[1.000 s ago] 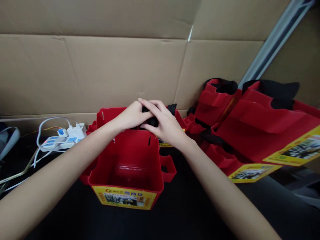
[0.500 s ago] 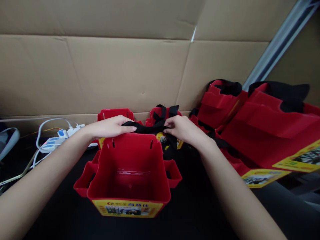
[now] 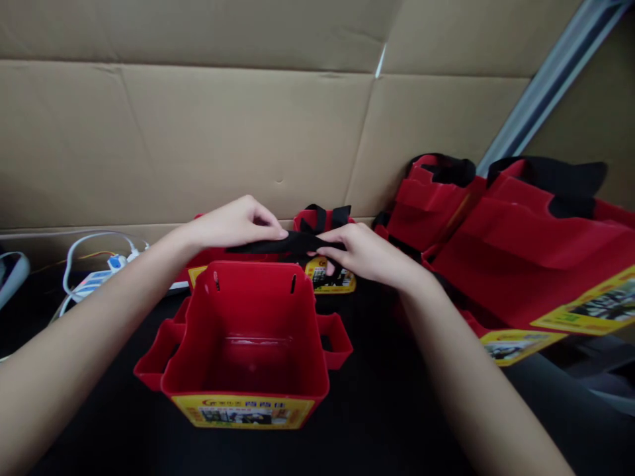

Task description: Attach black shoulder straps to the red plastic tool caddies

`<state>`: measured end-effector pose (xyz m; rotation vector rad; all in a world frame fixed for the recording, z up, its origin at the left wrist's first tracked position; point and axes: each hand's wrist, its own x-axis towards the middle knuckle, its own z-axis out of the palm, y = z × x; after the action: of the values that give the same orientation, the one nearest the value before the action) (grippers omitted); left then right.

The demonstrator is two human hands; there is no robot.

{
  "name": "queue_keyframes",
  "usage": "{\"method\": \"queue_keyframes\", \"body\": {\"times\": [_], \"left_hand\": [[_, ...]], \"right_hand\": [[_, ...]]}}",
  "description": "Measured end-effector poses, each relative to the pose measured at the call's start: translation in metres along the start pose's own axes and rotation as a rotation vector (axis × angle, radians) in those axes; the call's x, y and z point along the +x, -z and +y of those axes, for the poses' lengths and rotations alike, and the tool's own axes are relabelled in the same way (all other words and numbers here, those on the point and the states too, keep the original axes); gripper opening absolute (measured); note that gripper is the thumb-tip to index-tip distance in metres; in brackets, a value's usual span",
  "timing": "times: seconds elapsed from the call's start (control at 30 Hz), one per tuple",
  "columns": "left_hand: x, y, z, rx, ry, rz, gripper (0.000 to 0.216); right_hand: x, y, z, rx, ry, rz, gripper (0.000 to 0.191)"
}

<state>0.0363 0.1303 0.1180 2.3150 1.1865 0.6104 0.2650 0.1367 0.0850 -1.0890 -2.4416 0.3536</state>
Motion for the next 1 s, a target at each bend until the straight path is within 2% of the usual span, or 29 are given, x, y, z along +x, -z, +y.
{"method": "queue_keyframes", "body": {"times": [0.07, 0.13, 0.27, 0.33, 0.4, 0.5, 0.57, 0.73, 0.83, 1.0], "left_hand": [[-0.005, 0.005, -0.008, -0.066, 0.022, 0.037, 0.02], [-0.006, 0.004, -0.01, -0.08, 0.008, 0.029, 0.02], [0.002, -0.011, -0.004, -0.011, -0.137, 0.046, 0.019], [0.003, -0.019, -0.001, 0.01, -0.18, 0.115, 0.016], [-0.001, -0.022, -0.003, -0.02, -0.157, 0.164, 0.02], [-0.015, -0.021, -0.011, -0.078, -0.083, 0.05, 0.03], [-0.024, -0.021, -0.015, -0.035, -0.08, -0.054, 0.026], [-0.034, -0.025, -0.018, 0.051, -0.131, -0.055, 0.022], [-0.034, -0.026, -0.018, 0.04, -0.134, -0.052, 0.022], [-0.036, -0.026, -0.017, 0.021, -0.127, -0.049, 0.021]], "right_hand": [[-0.004, 0.009, 0.005, -0.045, -0.033, -0.042, 0.018], [-0.005, 0.01, 0.001, -0.03, 0.024, -0.024, 0.02], [0.004, -0.009, -0.019, 0.239, 0.168, 0.023, 0.031], [0.01, -0.019, -0.021, 0.391, 0.153, 0.022, 0.029], [0.013, -0.022, -0.014, 0.479, 0.101, 0.02, 0.028], [0.014, -0.018, 0.006, 0.508, 0.07, -0.049, 0.024], [0.013, -0.016, 0.017, 0.5, 0.1, -0.15, 0.019], [0.015, -0.023, 0.023, 0.515, 0.236, -0.357, 0.022], [0.018, -0.028, 0.025, 0.561, 0.268, -0.381, 0.023], [0.021, -0.029, 0.038, 0.603, 0.295, -0.309, 0.013]]}}
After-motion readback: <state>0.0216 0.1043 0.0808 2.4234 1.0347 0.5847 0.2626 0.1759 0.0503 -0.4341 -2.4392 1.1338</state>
